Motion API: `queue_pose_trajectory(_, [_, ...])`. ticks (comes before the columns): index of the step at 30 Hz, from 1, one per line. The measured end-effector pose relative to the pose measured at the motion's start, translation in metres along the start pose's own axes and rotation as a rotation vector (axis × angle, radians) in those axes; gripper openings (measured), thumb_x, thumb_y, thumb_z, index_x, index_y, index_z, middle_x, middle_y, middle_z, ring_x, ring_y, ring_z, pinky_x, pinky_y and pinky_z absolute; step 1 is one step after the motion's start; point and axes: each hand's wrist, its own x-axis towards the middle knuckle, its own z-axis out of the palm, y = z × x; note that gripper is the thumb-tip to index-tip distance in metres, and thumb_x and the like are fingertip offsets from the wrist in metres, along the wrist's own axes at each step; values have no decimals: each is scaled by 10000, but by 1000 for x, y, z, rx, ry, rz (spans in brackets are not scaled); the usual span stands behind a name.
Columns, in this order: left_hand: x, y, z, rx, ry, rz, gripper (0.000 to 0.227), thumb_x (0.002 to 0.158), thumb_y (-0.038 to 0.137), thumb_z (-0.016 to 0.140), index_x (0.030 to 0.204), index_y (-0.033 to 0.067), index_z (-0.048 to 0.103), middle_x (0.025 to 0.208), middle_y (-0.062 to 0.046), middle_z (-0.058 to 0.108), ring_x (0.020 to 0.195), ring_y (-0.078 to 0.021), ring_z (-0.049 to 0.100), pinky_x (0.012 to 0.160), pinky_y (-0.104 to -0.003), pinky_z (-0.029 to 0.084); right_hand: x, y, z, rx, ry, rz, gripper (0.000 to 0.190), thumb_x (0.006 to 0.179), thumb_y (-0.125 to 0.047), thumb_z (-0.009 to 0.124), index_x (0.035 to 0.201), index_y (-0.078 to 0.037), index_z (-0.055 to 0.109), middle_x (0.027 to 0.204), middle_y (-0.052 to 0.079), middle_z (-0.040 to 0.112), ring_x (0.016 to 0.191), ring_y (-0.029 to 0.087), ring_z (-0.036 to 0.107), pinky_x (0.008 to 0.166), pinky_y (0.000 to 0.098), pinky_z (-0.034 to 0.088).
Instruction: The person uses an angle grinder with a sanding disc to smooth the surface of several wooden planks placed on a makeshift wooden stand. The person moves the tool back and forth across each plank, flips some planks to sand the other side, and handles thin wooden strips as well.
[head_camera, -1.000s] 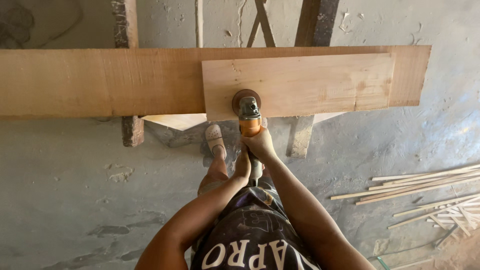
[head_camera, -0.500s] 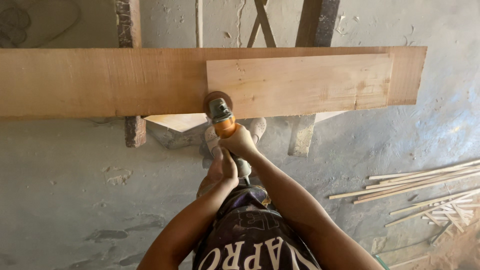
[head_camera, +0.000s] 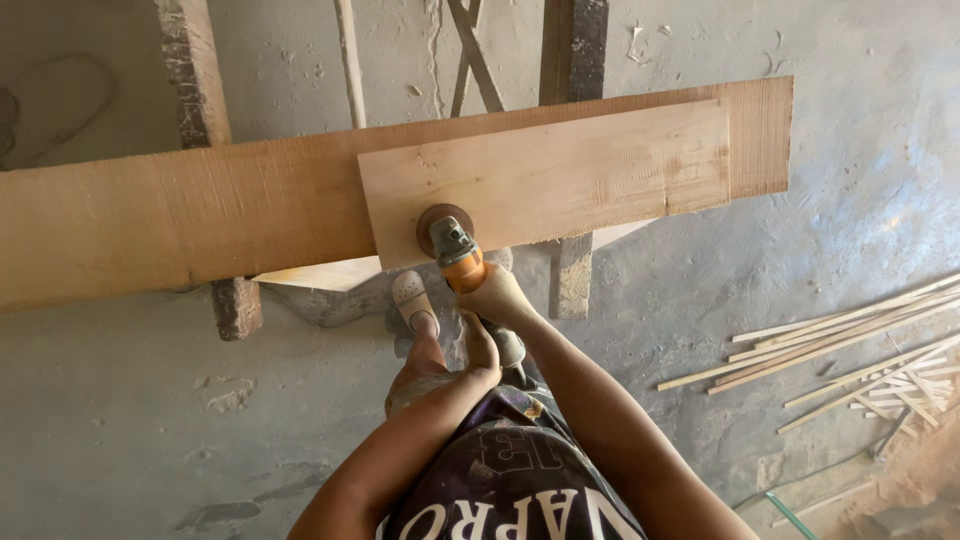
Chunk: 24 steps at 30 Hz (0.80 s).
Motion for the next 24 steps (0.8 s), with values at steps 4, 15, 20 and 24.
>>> queue_pose_trajectory(4, [2,-14,7,7,-72,-17,761,1008,656,286,1484,80,431,1337,-95,586,1196,-215,577,992,-361,476,0,12,-9,-19,9,64,487,642,-224,847,1071,-50,696,959,129,781,892,227,762,826,365,604])
queue_pose_trajectory(15, [-17,12,59,210,-276,-130,671,1036,636,264,1291,58,492,1084,-116,616,922,-184,616,796,-335,516,10,78,-43,308,160,87,311,707,-63,778,994,-8,672,850,107,731,711,204,710,679,354,621])
queue_pose_trajectory(20, [-12,54,93,395,-511,-245,685,1037,655,265,1155,40,541,925,-117,621,767,-190,617,675,-340,511,25,98,-63,600,296,45,247,751,-53,784,951,38,671,807,102,706,661,170,687,610,326,587])
queue_pose_trajectory(24, [-7,84,89,399,-486,-229,718,1038,670,266,1046,25,580,797,-119,626,643,-195,617,578,-345,507,46,83,-56,581,314,32,209,754,-70,770,920,12,671,780,60,697,650,140,667,600,303,576])
